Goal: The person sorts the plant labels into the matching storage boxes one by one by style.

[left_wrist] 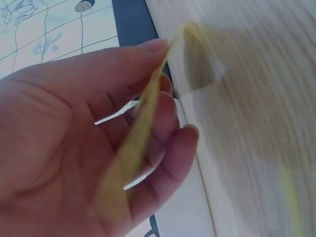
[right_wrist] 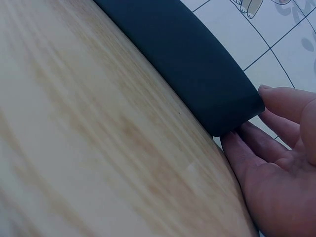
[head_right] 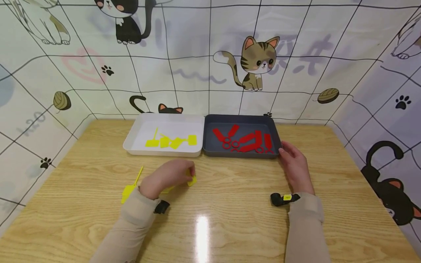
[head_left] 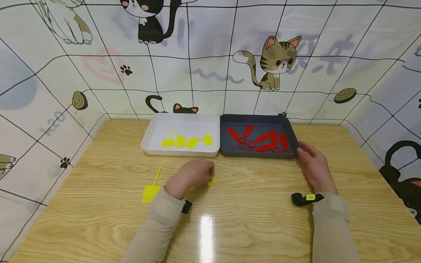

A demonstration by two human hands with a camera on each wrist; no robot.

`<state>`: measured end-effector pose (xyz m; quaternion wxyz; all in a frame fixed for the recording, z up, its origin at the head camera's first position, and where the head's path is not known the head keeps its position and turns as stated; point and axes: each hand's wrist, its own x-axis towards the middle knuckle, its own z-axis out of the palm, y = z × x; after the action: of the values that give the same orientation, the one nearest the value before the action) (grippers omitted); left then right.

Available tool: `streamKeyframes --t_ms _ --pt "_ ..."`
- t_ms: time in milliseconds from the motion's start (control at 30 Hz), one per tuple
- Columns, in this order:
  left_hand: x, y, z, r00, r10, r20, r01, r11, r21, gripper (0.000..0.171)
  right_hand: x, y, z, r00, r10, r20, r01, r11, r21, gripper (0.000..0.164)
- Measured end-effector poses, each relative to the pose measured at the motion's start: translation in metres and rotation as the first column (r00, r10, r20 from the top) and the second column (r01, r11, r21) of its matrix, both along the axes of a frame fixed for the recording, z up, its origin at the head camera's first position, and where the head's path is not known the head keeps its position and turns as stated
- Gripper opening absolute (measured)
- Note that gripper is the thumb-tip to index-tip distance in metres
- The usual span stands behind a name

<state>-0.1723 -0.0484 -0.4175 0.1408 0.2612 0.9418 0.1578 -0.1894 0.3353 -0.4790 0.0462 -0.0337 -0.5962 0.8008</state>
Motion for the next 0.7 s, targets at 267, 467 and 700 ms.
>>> streamKeyframes --t_ms 267,467,700 --pt "-0.008 -0.006 0.002 0.999 0.035 0.001 -0.035 0.998 0.054 0.013 0.0 0.0 0.0 1.0 -0.011 0.004 0.011 1.0 0.028 0.06" --pt "-0.014 -0.016 0.008 0.993 0.116 -0.023 -0.108 0.97 0.217 0.025 -0.001 -0.001 0.001 1.0 -0.006 0.015 0.006 1.0 0.029 0.061" --pt "-0.02 -0.025 0.011 0.968 0.194 -0.156 -0.137 0.938 0.318 0.038 -0.001 -0.001 0.0 1.0 -0.009 -0.007 0.009 1.0 0.004 0.06"
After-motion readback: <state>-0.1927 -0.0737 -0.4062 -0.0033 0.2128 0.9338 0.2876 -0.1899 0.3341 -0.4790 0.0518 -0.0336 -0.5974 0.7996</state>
